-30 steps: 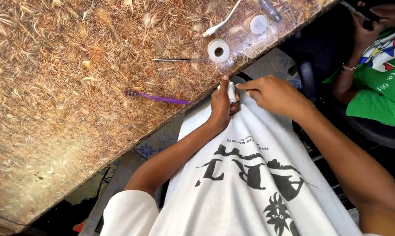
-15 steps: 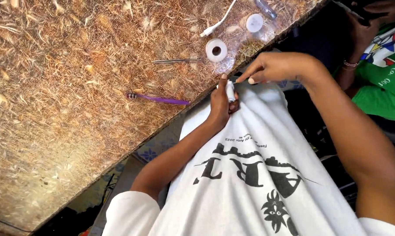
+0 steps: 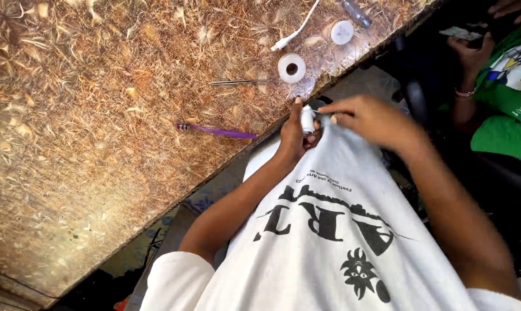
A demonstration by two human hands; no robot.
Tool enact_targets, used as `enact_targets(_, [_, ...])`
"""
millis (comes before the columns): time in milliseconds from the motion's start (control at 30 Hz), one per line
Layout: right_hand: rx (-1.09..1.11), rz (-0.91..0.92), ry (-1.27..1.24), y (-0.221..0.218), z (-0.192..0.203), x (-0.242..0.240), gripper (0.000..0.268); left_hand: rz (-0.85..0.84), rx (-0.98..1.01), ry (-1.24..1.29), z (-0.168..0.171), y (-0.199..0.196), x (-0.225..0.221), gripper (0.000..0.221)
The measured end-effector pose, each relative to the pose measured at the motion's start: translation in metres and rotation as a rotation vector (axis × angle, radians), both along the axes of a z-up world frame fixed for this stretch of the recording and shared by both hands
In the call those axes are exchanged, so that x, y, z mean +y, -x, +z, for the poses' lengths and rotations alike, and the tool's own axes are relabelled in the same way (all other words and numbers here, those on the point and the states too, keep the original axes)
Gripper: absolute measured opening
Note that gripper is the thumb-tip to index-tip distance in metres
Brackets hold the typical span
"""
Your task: The person is putting back together a disassembled phone charger, fitting the internal electronics into the white plastic shell.
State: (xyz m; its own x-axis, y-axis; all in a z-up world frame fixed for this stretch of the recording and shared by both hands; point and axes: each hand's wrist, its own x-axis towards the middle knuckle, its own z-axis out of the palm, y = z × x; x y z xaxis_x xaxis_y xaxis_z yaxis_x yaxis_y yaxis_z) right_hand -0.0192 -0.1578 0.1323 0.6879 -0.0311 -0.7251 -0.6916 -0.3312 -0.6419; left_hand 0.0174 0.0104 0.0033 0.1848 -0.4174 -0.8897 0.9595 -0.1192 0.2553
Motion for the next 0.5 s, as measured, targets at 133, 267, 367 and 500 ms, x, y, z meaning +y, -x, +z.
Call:
enact_targets(133, [-0.049,-0.193,0.048,0.055,-0.019,0.043,0.043,-0.046,0.007,-0.028,-0.028,0.013,0.008,0.079])
enact_targets(267, [-0.163,-0.334,0.084,0.073,-0.027,0.068,0.048,-0.065,0.0,-0.035,-0.028,0.014,0.009,0.081])
enact_targets(367, [-0.205,-0.374,0.072,0.069,-0.028,0.073,0.048,-0.038,-0.003,-0.043,-0.028,0.016,0.006,0.082])
enact_targets(500, [-0.251,-0.375,0.111,0.071,-0.037,0.082,0.047,-0.014,0.021,-0.102,-0.034,0.021,0.009,0.082])
